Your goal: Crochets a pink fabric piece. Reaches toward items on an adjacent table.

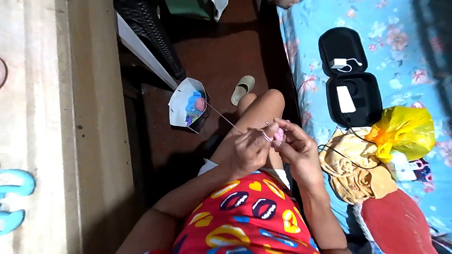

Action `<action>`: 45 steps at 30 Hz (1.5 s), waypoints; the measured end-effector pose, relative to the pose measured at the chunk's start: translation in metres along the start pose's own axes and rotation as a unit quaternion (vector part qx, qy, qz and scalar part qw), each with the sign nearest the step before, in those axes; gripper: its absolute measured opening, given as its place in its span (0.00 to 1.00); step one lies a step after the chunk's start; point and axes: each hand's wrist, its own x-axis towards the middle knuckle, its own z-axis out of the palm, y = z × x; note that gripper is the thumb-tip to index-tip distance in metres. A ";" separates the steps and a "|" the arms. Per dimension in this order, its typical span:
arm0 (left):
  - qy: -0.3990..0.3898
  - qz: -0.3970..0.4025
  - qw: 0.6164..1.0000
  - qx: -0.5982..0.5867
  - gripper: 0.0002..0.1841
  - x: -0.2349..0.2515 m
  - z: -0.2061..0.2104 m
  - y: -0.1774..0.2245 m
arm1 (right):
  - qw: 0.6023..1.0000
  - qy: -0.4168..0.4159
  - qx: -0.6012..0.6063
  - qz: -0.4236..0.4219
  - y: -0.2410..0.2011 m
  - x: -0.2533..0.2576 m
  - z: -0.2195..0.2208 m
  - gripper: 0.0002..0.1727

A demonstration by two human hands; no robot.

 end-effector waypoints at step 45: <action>-0.264 -0.382 0.788 -0.404 0.16 0.056 -0.090 -0.076 | 0.950 -0.039 0.295 0.098 0.042 0.030 -0.011 0.18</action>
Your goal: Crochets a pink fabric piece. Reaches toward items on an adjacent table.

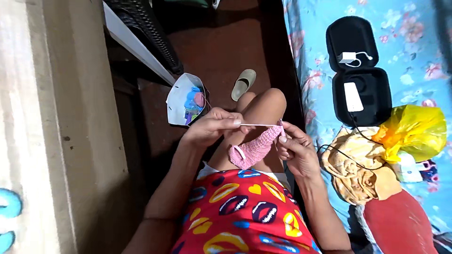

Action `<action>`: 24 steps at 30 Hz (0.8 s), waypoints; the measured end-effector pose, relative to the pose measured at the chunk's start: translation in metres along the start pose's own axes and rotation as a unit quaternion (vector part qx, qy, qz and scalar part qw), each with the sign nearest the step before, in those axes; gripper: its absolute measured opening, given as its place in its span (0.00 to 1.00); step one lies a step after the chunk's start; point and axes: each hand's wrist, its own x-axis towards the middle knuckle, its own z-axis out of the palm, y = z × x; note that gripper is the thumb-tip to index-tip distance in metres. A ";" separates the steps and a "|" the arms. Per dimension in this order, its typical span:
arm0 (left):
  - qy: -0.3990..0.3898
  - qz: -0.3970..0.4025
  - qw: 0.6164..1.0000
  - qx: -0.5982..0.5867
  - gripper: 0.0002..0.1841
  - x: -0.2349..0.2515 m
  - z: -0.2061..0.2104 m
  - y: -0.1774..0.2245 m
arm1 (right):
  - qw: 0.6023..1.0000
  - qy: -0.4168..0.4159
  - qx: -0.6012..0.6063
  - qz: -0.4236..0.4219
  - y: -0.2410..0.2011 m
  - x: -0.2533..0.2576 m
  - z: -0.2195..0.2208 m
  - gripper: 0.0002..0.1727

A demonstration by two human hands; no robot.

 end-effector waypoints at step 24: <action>0.294 0.054 0.928 0.225 0.36 0.059 0.054 -0.048 | 0.935 0.098 -0.328 -0.091 0.031 0.045 -0.027 0.19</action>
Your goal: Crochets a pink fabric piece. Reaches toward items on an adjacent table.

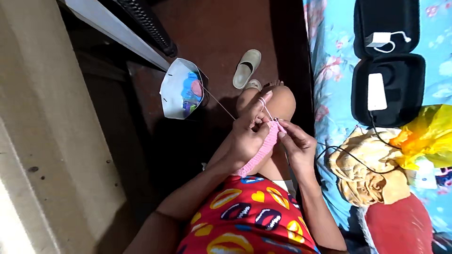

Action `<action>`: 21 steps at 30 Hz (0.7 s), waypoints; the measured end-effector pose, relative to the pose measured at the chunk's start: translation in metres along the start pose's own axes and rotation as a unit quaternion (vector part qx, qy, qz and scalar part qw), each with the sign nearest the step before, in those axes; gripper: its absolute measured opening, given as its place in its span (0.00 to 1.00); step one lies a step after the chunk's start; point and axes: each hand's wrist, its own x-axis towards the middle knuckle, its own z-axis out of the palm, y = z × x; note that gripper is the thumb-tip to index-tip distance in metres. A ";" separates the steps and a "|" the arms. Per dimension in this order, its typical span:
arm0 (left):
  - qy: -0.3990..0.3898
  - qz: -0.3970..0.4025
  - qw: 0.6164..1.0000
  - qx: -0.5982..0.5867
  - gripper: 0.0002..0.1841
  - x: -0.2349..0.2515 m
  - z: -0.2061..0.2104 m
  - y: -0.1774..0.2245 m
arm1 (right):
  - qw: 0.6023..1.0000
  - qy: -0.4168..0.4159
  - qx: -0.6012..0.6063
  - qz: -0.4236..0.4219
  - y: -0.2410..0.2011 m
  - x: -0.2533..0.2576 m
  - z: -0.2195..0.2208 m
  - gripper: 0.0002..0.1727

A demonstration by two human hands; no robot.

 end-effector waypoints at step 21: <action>0.049 0.133 0.956 0.258 0.21 -0.004 0.015 -0.012 | 0.858 -0.001 -0.462 -0.224 -0.013 0.003 0.000 0.20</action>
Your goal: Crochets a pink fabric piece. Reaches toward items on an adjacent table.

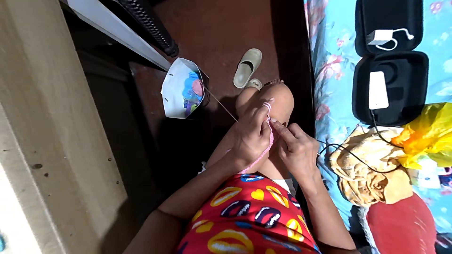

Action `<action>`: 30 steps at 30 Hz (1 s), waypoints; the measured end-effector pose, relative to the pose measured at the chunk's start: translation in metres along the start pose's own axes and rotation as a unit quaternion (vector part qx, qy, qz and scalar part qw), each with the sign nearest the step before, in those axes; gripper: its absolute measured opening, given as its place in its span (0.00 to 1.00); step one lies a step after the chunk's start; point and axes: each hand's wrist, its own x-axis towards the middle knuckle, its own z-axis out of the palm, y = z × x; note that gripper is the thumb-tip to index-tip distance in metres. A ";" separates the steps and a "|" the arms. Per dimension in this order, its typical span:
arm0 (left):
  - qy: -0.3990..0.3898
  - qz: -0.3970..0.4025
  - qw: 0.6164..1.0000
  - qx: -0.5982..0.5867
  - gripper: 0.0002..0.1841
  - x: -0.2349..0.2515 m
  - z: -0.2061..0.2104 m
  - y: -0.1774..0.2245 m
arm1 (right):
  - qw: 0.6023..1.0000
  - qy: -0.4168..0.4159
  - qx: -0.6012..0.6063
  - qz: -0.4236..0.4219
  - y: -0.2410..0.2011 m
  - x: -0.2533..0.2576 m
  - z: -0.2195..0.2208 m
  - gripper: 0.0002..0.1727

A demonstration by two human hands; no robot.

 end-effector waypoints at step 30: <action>0.020 -0.013 1.000 -0.010 0.36 -0.007 -0.003 0.002 | 0.998 0.061 0.024 0.016 -0.011 -0.007 0.009 0.19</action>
